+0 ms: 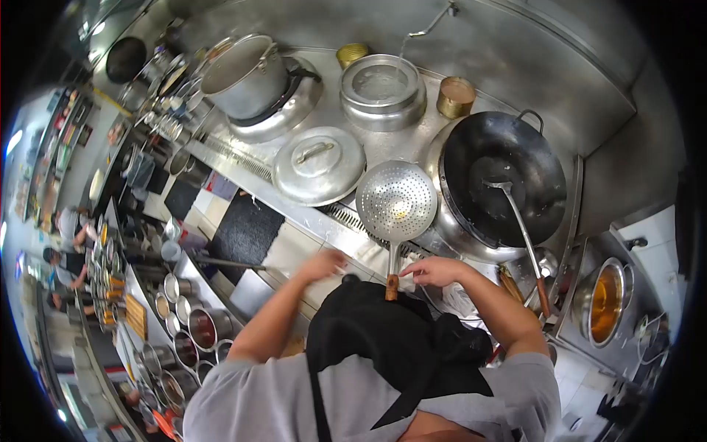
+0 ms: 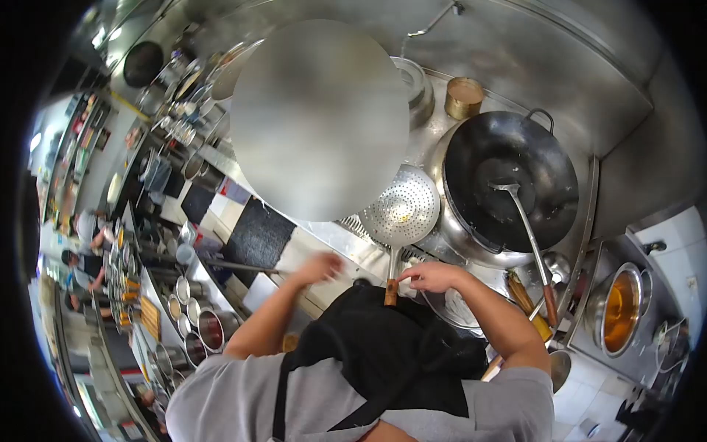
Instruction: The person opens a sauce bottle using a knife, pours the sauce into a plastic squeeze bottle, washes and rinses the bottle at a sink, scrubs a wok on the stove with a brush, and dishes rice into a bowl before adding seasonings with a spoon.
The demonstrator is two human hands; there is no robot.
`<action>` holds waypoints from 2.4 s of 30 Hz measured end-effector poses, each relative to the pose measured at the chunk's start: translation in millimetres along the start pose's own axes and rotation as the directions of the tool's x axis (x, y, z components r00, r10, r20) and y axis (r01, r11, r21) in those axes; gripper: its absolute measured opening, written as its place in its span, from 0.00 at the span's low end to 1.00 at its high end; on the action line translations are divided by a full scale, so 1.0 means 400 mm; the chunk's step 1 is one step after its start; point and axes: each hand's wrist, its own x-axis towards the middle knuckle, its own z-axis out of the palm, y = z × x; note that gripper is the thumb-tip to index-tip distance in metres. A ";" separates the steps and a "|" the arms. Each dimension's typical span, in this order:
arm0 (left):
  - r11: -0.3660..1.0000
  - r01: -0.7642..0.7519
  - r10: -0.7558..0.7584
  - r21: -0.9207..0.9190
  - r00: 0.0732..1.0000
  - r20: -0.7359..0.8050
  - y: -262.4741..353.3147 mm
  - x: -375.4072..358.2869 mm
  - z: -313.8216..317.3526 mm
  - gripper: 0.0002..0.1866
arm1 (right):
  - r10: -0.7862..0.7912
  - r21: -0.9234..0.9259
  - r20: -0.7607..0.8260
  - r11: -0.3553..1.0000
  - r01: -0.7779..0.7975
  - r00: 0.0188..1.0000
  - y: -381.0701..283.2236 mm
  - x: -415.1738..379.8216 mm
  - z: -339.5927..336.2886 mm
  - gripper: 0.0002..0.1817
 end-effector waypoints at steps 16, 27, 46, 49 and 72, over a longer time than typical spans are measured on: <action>0.785 -0.340 0.405 -0.518 0.914 0.014 0.788 1.159 -0.522 0.11 | 0.349 0.627 -0.585 0.768 0.136 0.732 -0.041 0.248 -0.317 0.17; 0.717 -0.211 0.465 -0.664 0.854 0.231 0.933 1.216 -0.596 0.16 | 0.512 0.452 -0.849 0.575 0.681 0.131 0.045 0.672 -1.101 0.10; 0.688 -0.643 0.523 -0.335 0.761 -0.385 0.914 1.257 -0.528 0.27 | 0.751 0.376 -0.658 0.387 0.842 -0.051 -0.171 0.765 -1.107 0.30; 0.673 -0.440 0.544 -0.595 0.839 -0.004 0.892 1.161 -0.529 0.33 | 0.592 0.387 -0.800 0.386 0.837 0.097 0.079 0.683 -1.155 0.32; 0.998 -0.015 0.013 -0.058 0.999 -0.040 0.153 0.453 -0.395 0.15 | 0.154 0.057 -0.905 0.968 -0.245 0.397 -0.067 -0.031 -0.037 0.13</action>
